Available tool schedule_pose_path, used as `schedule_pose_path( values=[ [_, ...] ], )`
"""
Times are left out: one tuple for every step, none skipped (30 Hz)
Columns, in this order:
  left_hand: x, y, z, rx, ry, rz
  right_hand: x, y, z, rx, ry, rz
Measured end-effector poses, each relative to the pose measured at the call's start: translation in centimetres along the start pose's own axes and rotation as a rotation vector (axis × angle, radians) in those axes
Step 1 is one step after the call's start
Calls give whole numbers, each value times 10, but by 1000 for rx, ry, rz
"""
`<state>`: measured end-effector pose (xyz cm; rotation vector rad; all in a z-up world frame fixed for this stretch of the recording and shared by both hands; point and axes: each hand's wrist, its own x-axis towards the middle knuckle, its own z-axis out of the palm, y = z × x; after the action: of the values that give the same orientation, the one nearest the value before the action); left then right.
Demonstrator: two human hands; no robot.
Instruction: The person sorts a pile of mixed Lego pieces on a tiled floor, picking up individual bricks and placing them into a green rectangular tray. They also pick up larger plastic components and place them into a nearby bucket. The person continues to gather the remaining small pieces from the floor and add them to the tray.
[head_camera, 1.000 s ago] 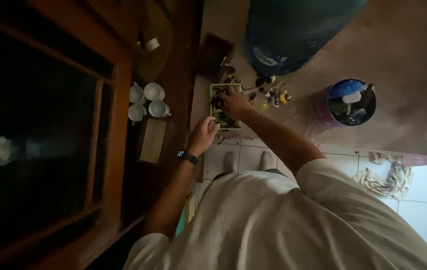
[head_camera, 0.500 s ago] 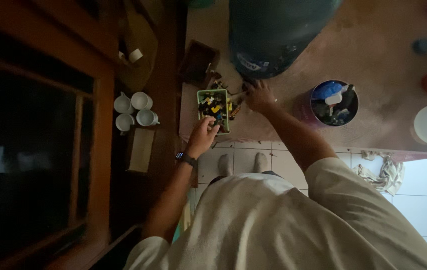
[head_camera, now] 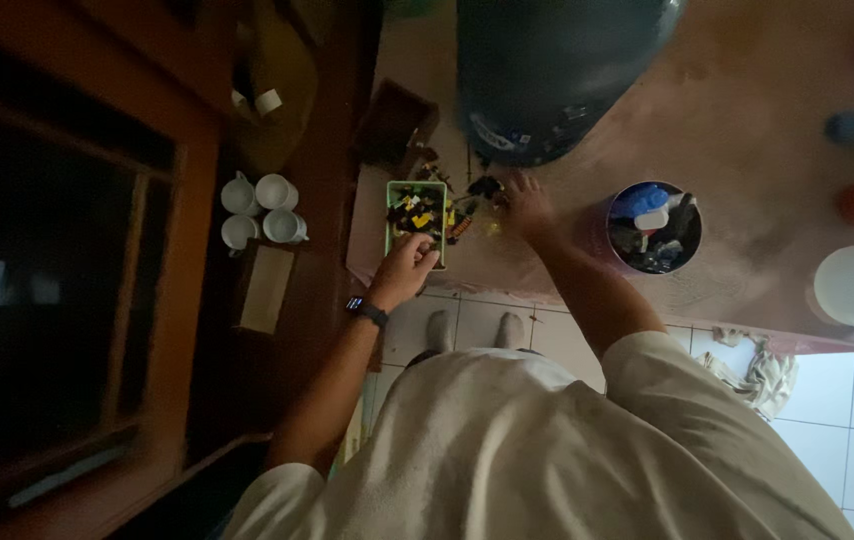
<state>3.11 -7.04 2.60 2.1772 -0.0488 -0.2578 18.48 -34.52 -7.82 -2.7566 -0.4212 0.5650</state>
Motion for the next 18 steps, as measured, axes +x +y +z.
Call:
schedule_pose_path(
  values=[
    [0,4,2,-5,-4,7,2,2,0,-12,-25,31],
    [0,7,3,-10,-7,14,5,4,2,-33,-15,10],
    [-1,10,4,-14,-8,20,10,6,6,-55,-5,-13],
    [-1,12,5,5,-16,16,14,9,11,-77,6,-35],
    [-2,14,6,23,-21,9,16,13,15,-42,13,-45],
    [-3,15,7,41,-27,3,17,15,19,-36,9,-54],
    [-4,16,9,13,-22,2,18,16,23,-30,15,-62],
    [-5,16,11,-15,-16,2,18,17,25,-24,19,-66],
    [-4,16,12,-42,-15,4,17,17,27,-21,26,-66],
    [-5,16,12,-24,-16,13,14,18,28,-11,40,-68],
    [-4,17,12,-5,-21,25,9,20,30,3,64,-63],
    [-5,19,13,14,-27,36,4,23,31,28,94,-61],
    [-4,21,14,5,-30,31,-2,27,31,54,147,-56],
    [-3,23,15,-3,-34,26,-9,32,32,80,211,-47],
    [-3,25,17,-12,-35,18,-16,35,33,104,271,-43],
    [-4,26,20,-6,-44,3,-24,39,34,118,323,-28],
    [-4,27,22,2,-51,-13,-33,40,36,120,363,-11],
    [-4,28,25,10,-58,-28,-41,40,37,123,390,4]
  ],
)
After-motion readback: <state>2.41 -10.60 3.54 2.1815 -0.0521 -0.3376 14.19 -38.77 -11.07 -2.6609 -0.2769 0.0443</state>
